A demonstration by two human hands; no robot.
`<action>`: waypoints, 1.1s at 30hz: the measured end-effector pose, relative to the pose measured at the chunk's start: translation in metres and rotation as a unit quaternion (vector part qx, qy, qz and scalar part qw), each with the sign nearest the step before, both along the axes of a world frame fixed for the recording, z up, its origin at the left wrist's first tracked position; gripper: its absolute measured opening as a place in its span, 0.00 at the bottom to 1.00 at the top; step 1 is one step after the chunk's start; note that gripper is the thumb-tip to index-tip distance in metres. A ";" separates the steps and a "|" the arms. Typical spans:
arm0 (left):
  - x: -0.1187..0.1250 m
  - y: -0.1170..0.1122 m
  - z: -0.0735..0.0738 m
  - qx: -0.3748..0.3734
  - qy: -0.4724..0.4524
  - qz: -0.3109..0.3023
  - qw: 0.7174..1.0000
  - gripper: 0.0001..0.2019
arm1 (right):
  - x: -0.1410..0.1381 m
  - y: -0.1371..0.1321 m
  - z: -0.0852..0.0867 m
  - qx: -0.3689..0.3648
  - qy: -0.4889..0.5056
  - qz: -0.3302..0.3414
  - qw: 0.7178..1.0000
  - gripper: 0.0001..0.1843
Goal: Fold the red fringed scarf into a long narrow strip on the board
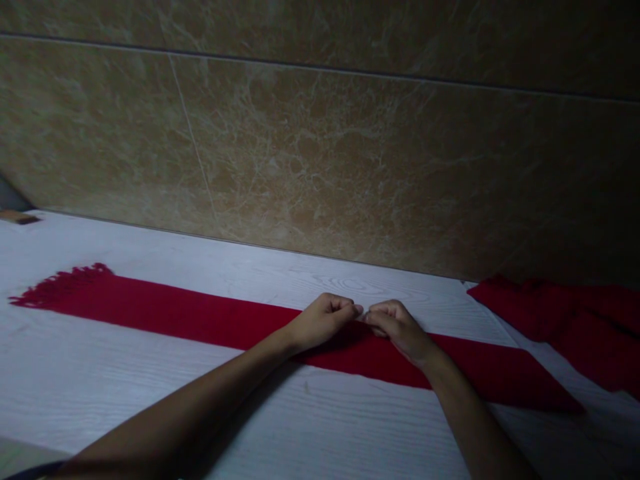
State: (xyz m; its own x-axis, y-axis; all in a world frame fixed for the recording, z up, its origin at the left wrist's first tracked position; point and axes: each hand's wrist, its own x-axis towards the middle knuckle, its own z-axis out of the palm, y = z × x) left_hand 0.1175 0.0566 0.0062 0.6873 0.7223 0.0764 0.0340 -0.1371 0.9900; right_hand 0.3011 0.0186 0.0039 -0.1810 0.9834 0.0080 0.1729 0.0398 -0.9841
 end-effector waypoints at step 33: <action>0.001 0.003 -0.006 0.011 0.037 -0.015 0.999 0.23 | 0.002 0.000 -0.003 -0.004 0.031 0.035 0.999 0.24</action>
